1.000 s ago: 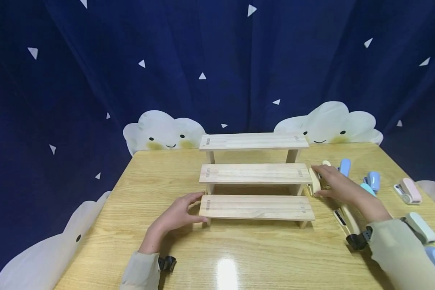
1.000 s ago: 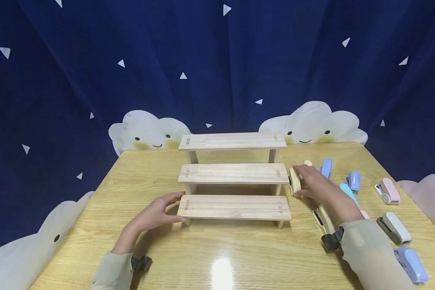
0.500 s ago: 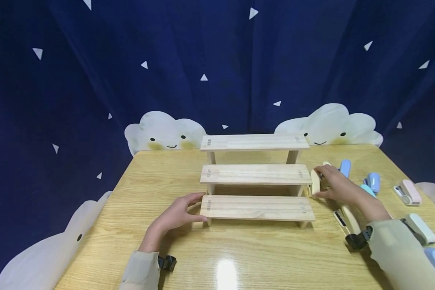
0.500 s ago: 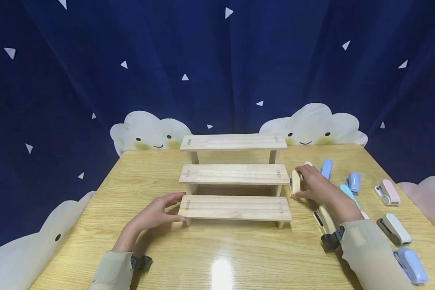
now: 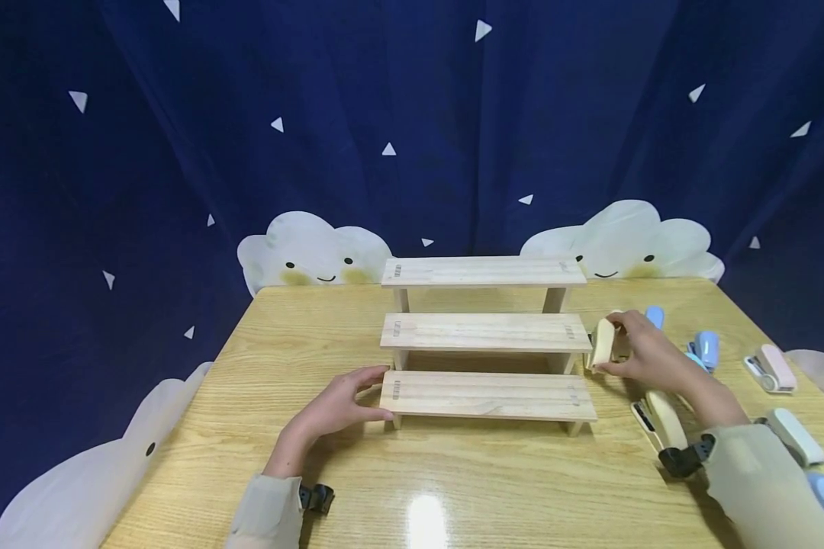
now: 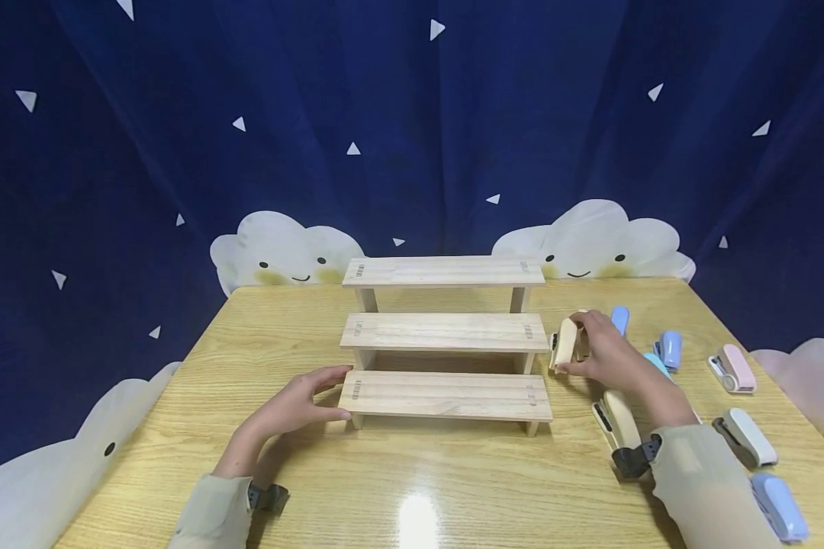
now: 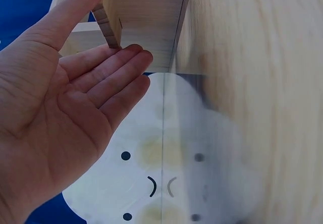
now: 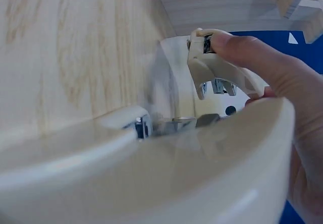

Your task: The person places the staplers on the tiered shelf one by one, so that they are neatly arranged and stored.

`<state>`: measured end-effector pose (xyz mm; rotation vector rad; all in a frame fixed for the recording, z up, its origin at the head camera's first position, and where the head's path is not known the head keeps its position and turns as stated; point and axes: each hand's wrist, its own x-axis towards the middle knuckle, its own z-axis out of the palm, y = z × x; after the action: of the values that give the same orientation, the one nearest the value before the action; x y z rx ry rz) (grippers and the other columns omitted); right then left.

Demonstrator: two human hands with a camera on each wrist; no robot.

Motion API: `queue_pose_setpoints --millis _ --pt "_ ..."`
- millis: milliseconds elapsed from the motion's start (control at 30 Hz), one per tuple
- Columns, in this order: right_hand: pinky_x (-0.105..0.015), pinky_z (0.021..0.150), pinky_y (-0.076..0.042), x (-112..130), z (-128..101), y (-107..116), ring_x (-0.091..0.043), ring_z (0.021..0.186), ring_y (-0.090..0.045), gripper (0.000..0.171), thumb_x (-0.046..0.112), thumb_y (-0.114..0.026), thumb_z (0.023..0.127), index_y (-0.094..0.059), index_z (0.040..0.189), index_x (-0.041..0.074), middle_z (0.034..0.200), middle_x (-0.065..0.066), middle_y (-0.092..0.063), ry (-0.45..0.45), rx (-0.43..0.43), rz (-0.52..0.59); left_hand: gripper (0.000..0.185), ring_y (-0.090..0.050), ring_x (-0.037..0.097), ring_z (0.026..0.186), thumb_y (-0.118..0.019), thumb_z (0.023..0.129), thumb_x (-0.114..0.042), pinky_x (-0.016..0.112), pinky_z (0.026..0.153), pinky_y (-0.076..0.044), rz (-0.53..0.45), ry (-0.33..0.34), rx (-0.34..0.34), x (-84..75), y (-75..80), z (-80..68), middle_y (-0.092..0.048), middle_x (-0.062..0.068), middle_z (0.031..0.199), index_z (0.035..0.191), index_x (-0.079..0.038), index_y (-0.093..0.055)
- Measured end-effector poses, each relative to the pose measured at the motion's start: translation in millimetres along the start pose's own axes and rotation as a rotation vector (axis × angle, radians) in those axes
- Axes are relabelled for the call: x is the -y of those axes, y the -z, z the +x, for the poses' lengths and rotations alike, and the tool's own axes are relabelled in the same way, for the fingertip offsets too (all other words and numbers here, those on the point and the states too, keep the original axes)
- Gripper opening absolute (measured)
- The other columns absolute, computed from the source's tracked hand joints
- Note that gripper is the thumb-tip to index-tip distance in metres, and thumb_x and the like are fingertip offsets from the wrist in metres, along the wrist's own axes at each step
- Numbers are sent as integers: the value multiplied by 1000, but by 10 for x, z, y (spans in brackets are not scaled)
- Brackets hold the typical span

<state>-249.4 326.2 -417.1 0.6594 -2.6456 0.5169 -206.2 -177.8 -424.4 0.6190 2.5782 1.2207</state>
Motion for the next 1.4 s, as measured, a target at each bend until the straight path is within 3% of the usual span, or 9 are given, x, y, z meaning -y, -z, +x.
queue_pose_setpoints --millis 200,467,733,933,1100,1267,1400 --pt "-24 61 -41 -10 -36 53 -25 85 -51 79 19 -92 64 -47 121 -12 98 -18 -53 -65 -34 59 82 -48 36 136 -80 81 -29 52 115 -38 8 -3 0 -10 9 -6 -48 17 149 147 -1 -41" --pt "-9 63 -35 -13 -73 143 6 79 -38 78 10 -89 65 -44 125 -12 98 -19 -52 -163 -138 168 82 -48 36 136 -80 81 -31 52 115 -39 7 -9 6 0 13 -4 -48 18 149 147 -1 -41" --pt "-6 69 -34 44 -43 248 6 81 -39 81 5 -88 64 -41 128 -11 103 -17 -50 -178 -242 243 82 -48 35 136 -80 81 -32 51 115 -39 16 5 0 13 2 -3 -48 16 149 147 -3 -41" --pt "-1 75 -30 111 12 353 6 82 -39 83 1 -88 63 -39 128 -12 99 -7 -45 -171 -320 277 82 -47 37 136 -79 81 -31 52 115 -38 8 5 1 3 2 -13 -47 17 149 148 -3 -40" --pt "0 77 -31 205 80 463 5 83 -40 84 -6 -86 60 -38 128 -13 98 3 -43 -107 -358 294 83 -48 36 136 -79 81 -33 51 115 -39 15 6 4 -2 13 -8 -47 16 150 148 -4 -40" --pt "0 76 -33 291 189 550 4 85 -41 86 -14 -84 55 -39 128 -13 101 19 -41 -39 -381 279 83 -48 35 136 -79 81 -34 50 115 -40 30 7 1 6 20 -8 -47 15 150 148 -4 -40" --pt "0 75 -34 357 282 614 2 88 -41 87 -17 -84 52 -41 128 -12 107 24 -39 -10 -375 282 82 -48 36 136 -79 82 -31 51 115 -39 26 2 6 -2 21 -11 -47 17 150 148 -4 -40"
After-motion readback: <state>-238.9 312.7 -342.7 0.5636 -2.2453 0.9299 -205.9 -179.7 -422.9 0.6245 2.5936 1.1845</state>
